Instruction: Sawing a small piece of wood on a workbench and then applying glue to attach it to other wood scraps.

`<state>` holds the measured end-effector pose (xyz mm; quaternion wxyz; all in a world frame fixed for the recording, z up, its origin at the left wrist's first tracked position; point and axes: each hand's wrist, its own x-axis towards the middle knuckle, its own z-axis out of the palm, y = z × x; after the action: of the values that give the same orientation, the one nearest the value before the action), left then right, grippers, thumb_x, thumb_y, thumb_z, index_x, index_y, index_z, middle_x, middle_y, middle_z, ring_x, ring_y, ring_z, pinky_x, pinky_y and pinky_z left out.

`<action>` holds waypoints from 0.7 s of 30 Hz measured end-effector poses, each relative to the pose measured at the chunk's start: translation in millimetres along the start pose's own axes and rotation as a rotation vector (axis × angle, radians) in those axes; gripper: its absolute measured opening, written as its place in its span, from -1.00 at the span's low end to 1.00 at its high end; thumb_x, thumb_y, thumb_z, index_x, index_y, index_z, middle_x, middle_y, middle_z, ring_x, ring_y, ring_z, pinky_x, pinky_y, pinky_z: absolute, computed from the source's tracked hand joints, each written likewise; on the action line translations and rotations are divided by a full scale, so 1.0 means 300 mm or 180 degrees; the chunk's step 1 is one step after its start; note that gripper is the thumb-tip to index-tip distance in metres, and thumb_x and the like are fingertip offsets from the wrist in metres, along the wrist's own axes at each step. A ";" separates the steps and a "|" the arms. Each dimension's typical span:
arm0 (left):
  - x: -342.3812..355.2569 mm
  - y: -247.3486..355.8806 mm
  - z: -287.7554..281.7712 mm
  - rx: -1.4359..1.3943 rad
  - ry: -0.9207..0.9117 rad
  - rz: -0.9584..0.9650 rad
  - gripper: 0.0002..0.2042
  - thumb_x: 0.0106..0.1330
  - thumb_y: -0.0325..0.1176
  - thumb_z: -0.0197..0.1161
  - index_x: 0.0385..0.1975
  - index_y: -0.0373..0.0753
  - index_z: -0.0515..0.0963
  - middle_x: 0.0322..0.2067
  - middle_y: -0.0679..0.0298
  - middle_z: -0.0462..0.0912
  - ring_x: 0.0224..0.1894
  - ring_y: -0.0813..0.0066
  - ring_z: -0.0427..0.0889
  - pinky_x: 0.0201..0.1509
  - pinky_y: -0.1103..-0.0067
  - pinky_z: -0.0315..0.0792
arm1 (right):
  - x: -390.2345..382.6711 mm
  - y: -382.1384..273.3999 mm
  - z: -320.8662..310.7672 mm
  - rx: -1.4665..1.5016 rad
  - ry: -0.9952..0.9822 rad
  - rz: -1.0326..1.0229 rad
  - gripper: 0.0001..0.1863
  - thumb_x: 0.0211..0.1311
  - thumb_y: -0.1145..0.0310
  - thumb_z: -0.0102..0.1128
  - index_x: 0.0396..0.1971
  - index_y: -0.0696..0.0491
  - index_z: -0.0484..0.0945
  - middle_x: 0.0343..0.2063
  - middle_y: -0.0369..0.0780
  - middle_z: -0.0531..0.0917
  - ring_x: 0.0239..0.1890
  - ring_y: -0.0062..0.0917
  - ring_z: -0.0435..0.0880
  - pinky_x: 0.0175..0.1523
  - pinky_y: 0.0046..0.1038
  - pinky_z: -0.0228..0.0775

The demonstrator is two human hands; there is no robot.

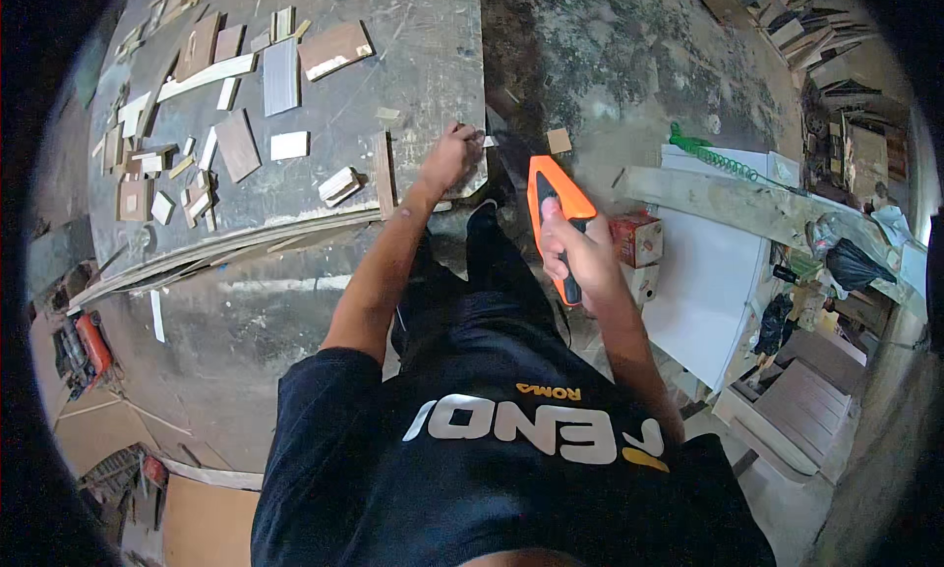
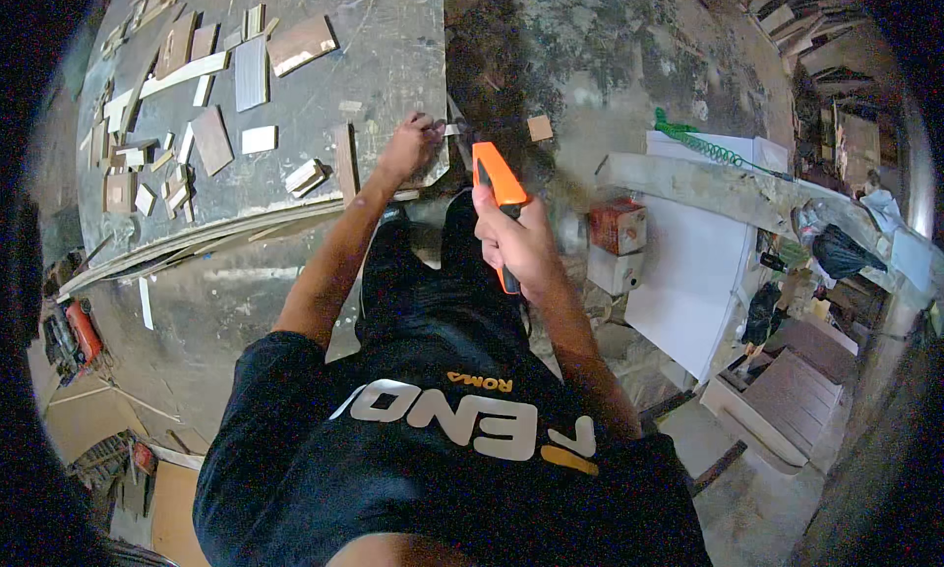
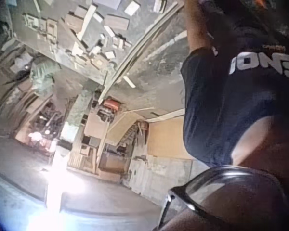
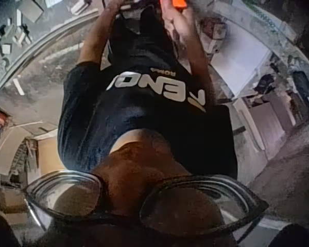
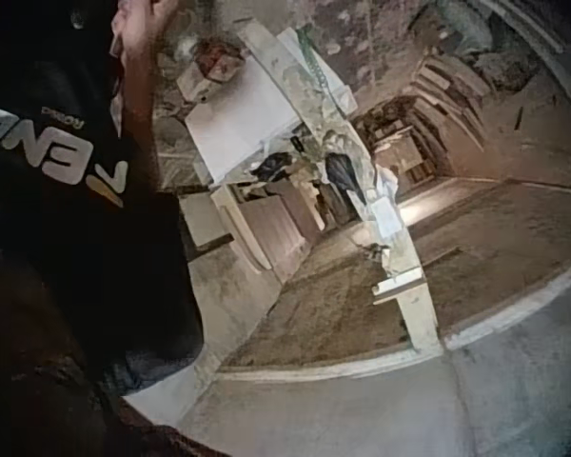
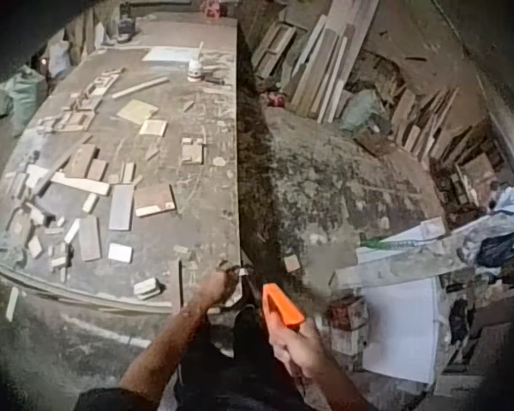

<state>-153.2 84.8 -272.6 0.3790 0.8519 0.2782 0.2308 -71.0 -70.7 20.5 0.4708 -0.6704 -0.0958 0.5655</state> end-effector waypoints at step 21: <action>-0.002 -0.091 0.068 -0.0237 0.0020 -0.0152 -0.88 0.11 -0.48 0.22 -0.36 -0.28 0.63 -0.27 0.12 0.55 -0.16 0.08 0.49 -0.07 0.37 0.47 | 0.075 -0.079 0.027 -0.0750 0.0678 0.0114 -0.74 0.29 0.14 0.21 -0.43 0.01 0.51 -0.78 -0.45 0.33 -0.83 -0.75 0.26 -0.75 -0.55 0.05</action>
<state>-149.5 89.1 -306.3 0.4150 0.8296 0.2908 0.2345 -60.5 -38.8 23.7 0.3862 -0.7788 -0.0990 0.4843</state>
